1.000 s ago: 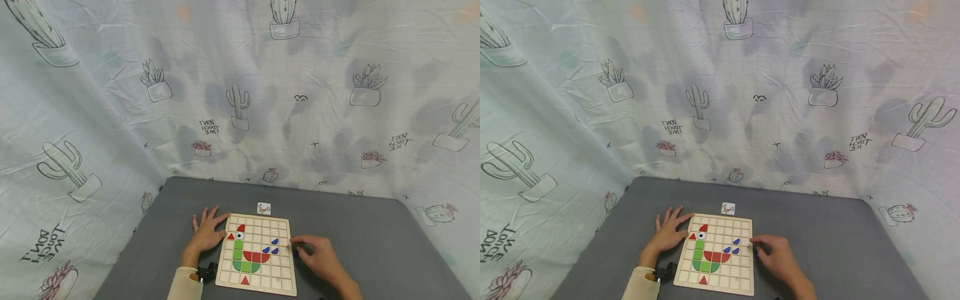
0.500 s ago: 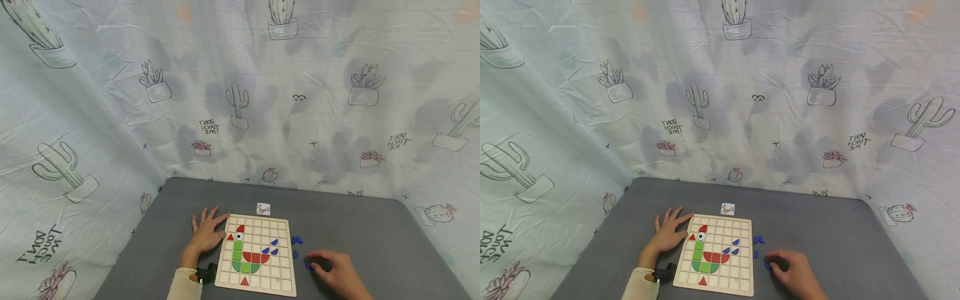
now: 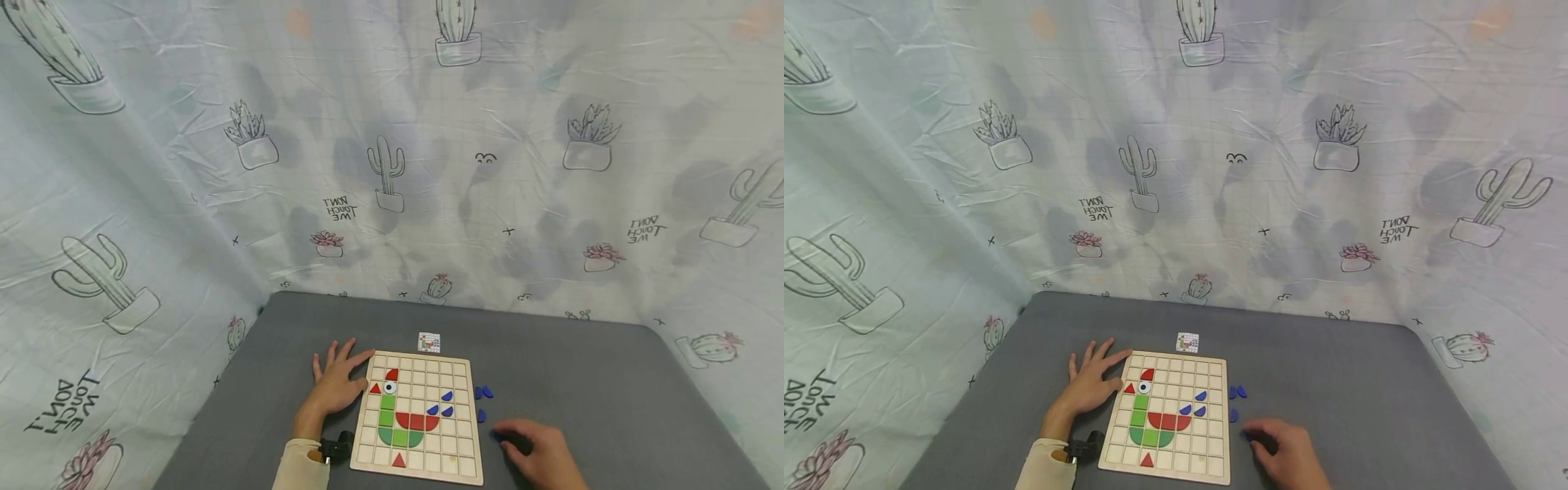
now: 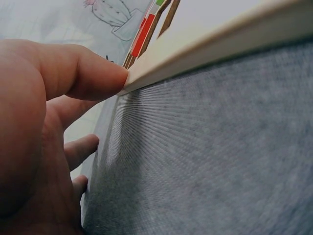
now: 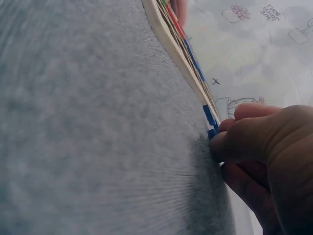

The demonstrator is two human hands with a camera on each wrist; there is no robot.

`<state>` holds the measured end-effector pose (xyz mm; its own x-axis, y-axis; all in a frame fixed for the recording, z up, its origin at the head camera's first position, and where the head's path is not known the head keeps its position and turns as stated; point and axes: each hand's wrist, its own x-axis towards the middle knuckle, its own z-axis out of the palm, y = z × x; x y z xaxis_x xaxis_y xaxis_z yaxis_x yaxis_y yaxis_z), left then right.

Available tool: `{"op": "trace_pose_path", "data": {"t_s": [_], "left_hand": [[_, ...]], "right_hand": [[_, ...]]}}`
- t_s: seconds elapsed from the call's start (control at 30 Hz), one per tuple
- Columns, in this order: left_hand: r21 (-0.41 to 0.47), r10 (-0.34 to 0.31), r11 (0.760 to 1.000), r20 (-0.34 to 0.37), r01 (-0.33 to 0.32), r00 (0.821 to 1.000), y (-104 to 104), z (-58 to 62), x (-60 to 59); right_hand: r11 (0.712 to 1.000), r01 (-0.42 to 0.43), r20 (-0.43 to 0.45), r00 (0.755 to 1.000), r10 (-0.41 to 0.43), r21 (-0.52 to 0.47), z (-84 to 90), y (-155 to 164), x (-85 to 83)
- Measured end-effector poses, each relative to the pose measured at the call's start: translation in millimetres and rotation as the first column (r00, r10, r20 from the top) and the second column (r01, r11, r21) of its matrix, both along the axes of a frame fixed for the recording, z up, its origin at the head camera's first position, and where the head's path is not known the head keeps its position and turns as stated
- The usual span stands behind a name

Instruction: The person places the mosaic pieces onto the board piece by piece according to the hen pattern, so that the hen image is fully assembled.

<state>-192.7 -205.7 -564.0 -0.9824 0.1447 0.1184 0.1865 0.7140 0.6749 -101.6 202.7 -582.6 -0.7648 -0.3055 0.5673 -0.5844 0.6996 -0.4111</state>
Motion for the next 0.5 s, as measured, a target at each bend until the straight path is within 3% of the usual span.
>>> {"op": "trace_pose_path", "data": {"t_s": [0.3,0.5], "left_hand": [[-0.005,0.003,1.000,-0.001,-0.003,1.000,0,-1.0,0.3],[0.000,0.000,1.000,-0.006,0.000,1.000,0,-1.2,0.2]], "right_hand": [[1.000,0.027,0.008,1.000,-0.027,0.004,6.7,-7,-1.6],[0.996,-0.074,-0.002,0.997,0.074,-0.042,15.9,-17,-9.3]]}}
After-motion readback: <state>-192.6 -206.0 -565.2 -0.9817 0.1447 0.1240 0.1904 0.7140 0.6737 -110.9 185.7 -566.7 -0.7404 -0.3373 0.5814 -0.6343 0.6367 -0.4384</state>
